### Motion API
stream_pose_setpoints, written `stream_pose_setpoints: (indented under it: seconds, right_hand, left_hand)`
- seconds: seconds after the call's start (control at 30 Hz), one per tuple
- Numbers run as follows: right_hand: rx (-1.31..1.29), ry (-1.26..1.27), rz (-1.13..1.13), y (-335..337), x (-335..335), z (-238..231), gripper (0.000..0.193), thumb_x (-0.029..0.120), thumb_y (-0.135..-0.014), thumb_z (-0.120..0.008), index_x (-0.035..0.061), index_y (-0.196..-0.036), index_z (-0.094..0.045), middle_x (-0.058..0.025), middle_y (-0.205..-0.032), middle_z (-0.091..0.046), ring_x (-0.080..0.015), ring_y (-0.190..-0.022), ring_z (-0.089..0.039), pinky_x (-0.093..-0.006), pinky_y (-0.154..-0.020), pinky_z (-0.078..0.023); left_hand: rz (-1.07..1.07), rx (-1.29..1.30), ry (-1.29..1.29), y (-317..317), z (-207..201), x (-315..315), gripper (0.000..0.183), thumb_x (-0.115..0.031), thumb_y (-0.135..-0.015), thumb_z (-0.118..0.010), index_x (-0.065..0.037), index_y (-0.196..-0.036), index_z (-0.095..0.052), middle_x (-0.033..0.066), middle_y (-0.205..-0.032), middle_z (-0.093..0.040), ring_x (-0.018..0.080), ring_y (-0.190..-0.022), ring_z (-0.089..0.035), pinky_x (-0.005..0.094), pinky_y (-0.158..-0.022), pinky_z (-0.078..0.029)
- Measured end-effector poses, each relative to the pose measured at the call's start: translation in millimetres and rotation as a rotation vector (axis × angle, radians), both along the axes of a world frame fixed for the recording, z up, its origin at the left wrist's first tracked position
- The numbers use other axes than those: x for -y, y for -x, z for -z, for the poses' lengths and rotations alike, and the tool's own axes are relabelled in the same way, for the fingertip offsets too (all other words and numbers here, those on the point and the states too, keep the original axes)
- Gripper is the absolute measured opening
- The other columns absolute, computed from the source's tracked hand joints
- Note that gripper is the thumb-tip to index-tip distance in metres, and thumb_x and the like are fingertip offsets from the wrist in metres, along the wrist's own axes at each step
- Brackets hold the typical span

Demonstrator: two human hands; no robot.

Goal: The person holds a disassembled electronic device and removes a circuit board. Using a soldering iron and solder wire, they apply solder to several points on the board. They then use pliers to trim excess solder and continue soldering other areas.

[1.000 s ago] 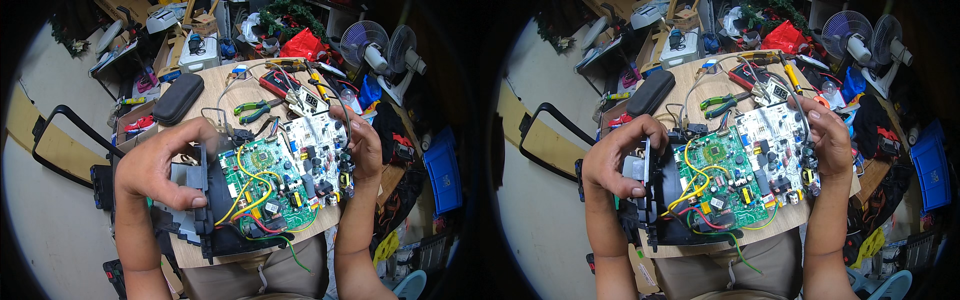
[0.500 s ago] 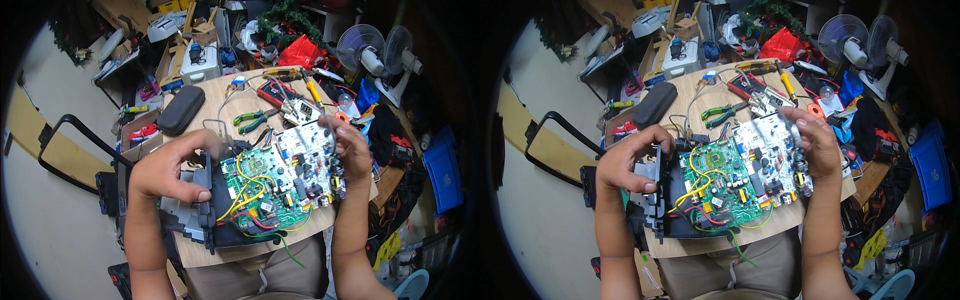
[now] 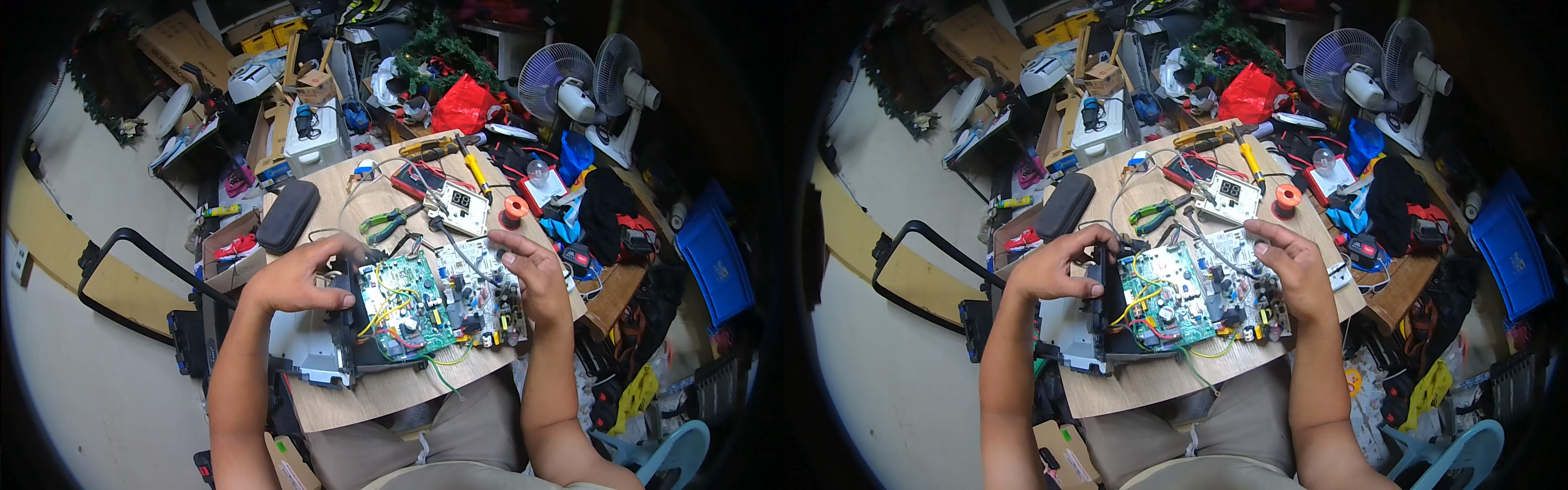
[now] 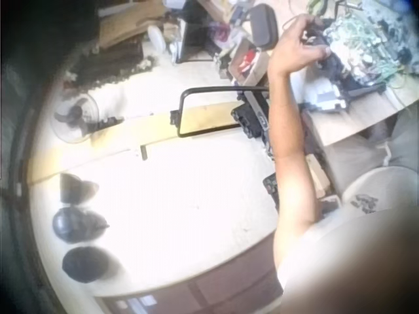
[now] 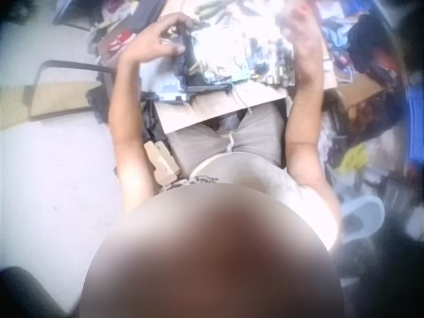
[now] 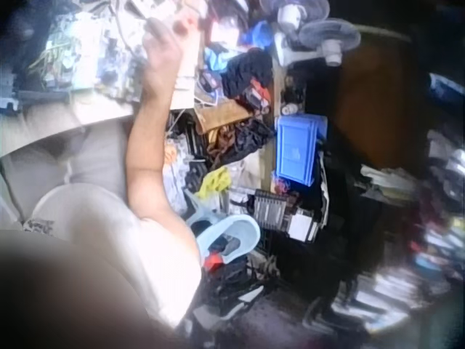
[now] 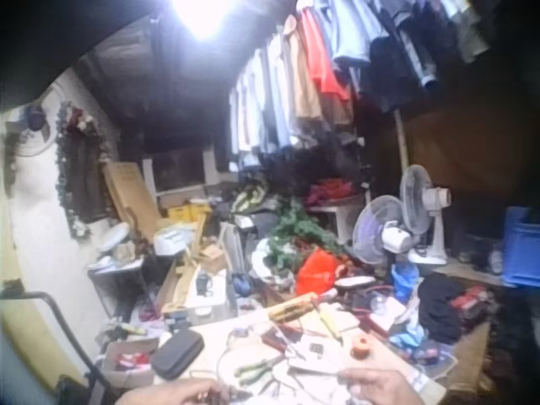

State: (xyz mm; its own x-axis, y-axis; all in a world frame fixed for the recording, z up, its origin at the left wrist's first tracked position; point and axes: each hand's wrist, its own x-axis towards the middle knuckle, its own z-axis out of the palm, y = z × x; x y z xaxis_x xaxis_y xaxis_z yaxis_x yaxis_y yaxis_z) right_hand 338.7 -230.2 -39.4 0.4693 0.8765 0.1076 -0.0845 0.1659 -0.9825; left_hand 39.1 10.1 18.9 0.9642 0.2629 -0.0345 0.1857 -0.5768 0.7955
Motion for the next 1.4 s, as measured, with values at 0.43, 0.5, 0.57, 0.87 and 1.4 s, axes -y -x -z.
stream_pose_setpoints:
  seconds: [0.43, 0.5, 0.57, 0.87, 1.4]
  right_hand:
    - [-0.175, 0.004, 0.187, 28, 78, 10, 0.067, 0.01, -0.09, -0.067, -0.0119, -0.151, -0.048, -0.0198, -0.144, -0.059, -0.0226, -0.132, -0.056, -0.0347, -0.115, -0.039]
    - [-0.17, 0.013, 0.201, 32, 89, 11, 0.07, 0.009, -0.09, -0.066, -0.0119, -0.153, -0.045, -0.0199, -0.146, -0.058, -0.0231, -0.134, -0.056, -0.0351, -0.116, -0.038]
    - [-0.173, 0.013, 0.201, 35, 100, 11, 0.074, 0.008, -0.089, -0.066, -0.012, -0.156, -0.04, -0.02, -0.148, -0.056, -0.0235, -0.136, -0.055, -0.0354, -0.118, -0.037]
    - [-0.267, -0.04, 0.211, 44, 143, 25, 0.077, 0.012, -0.092, -0.065, -0.0084, -0.16, -0.034, -0.0222, -0.144, -0.059, -0.0238, -0.126, -0.064, -0.0333, -0.103, -0.051]
    - [-0.793, -0.305, 0.043, 25, 136, 51, 0.066, 0.014, -0.093, -0.055, -0.0099, -0.153, -0.043, -0.0321, -0.144, -0.059, -0.0402, -0.133, -0.061, -0.0528, -0.116, -0.046]
  left_hand:
    - [0.012, -0.173, -0.142, -19, -22, 5, 0.069, -0.036, -0.072, -0.084, -0.01, -0.132, -0.061, 0.0056, -0.133, -0.062, 0.0244, -0.124, -0.058, 0.0429, -0.101, -0.049]
    - [0.019, -0.165, -0.172, -21, -19, 4, 0.069, -0.036, -0.073, -0.083, -0.01, -0.133, -0.062, 0.0063, -0.134, -0.062, 0.025, -0.125, -0.058, 0.0432, -0.101, -0.049]
    - [0.003, -0.162, -0.172, -23, -16, 3, 0.07, -0.035, -0.073, -0.083, -0.01, -0.135, -0.062, 0.0073, -0.135, -0.063, 0.0256, -0.125, -0.059, 0.043, -0.102, -0.049]
    - [-0.037, -0.147, -0.105, -31, -15, 1, 0.073, -0.029, -0.076, -0.083, -0.005, -0.142, -0.059, 0.0171, -0.134, -0.065, 0.0307, -0.125, -0.062, 0.0412, -0.11, -0.047]
    - [-0.002, 0.379, -0.091, 4, -8, 192, 0.059, -0.026, -0.075, -0.089, 0.0, -0.122, -0.066, 0.0173, -0.117, -0.07, 0.0344, -0.104, -0.07, 0.0434, -0.093, -0.056]
